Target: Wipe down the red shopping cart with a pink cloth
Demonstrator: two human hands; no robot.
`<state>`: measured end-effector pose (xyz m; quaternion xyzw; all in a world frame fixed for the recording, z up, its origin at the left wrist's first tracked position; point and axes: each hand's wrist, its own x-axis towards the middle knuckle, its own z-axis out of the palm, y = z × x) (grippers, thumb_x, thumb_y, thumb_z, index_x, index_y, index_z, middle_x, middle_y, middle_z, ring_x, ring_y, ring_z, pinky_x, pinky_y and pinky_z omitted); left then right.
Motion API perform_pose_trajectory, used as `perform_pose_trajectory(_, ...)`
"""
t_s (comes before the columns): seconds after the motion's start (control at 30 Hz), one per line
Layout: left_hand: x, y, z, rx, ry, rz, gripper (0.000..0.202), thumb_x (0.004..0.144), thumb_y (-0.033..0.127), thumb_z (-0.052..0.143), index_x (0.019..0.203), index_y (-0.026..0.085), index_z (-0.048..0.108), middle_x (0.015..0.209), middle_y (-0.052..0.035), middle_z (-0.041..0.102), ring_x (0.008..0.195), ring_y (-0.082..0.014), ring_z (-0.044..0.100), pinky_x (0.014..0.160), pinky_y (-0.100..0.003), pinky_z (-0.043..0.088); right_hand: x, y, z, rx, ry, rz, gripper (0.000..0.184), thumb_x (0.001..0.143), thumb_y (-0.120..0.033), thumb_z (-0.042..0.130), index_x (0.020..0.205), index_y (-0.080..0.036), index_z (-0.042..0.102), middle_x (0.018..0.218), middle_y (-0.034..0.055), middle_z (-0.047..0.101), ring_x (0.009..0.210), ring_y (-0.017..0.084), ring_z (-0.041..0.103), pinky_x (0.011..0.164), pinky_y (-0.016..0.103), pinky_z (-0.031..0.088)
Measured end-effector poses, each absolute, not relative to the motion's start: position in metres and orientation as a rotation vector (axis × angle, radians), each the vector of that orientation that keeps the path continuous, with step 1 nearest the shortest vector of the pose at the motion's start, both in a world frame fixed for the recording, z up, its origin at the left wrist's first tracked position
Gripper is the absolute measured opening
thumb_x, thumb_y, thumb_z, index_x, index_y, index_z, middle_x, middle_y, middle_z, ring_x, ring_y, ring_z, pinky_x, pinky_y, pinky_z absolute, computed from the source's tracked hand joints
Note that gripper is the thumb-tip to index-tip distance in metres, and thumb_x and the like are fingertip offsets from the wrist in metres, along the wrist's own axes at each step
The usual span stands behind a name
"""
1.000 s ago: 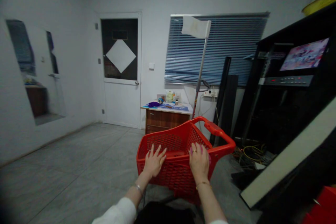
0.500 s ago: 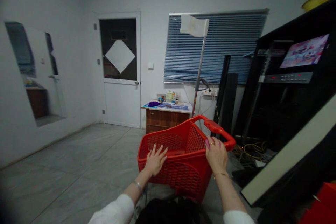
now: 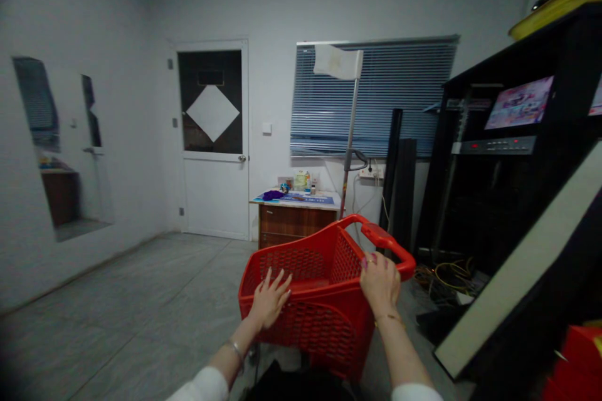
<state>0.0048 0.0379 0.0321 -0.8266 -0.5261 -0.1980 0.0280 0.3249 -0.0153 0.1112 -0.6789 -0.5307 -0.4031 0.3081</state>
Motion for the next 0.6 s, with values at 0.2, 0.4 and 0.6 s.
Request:
perform_pose_trajectory(0.2, 0.013, 0.039, 0.026, -2.512, -1.64, -0.651, 0.049, 0.102, 0.048, 0.028, 0.151, 0.045, 0.03, 0.162, 0.0053, 0.031, 0.152, -0.0339, 0.01, 0.112, -0.055, 0.032, 0.338, -0.017, 0.11, -1.78, -1.355, -1.085, 0.03, 0.096, -0.031, 0.05, 0.113, -0.019, 0.071, 0.117, 0.01, 0.065, 0.1, 0.024, 0.051, 0.083, 0.035, 0.038)
perform_pose_trajectory(0.4, 0.012, 0.037, 0.027, -2.499, -1.663, -0.629, 0.049, 0.102, 0.05, 0.028, 0.151, 0.048, 0.03, 0.163, 0.0078, 0.029, 0.152, -0.034, 0.008, 0.114, -0.054, 0.03, 0.242, -0.021, 0.073, -1.717, -1.616, -0.938, 0.032, 0.095, -0.034, 0.054, 0.12, -0.02, 0.067, 0.124, 0.0098, 0.064, 0.112, 0.026, 0.05, 0.096, 0.038, 0.037)
perform_pose_trajectory(0.6, 0.007, 0.036, 0.033, -2.531, -1.653, -0.578, 0.049, 0.102, 0.048, 0.028, 0.152, 0.045, 0.03, 0.163, 0.0065, 0.028, 0.152, -0.0335, 0.009, 0.114, -0.053, 0.031, 0.252, -0.015, 0.079, -1.675, -1.69, -0.889, 0.03, 0.096, -0.03, 0.047, 0.118, -0.024, 0.068, 0.12, 0.0082, 0.065, 0.103, 0.022, 0.053, 0.091, 0.035, 0.04)
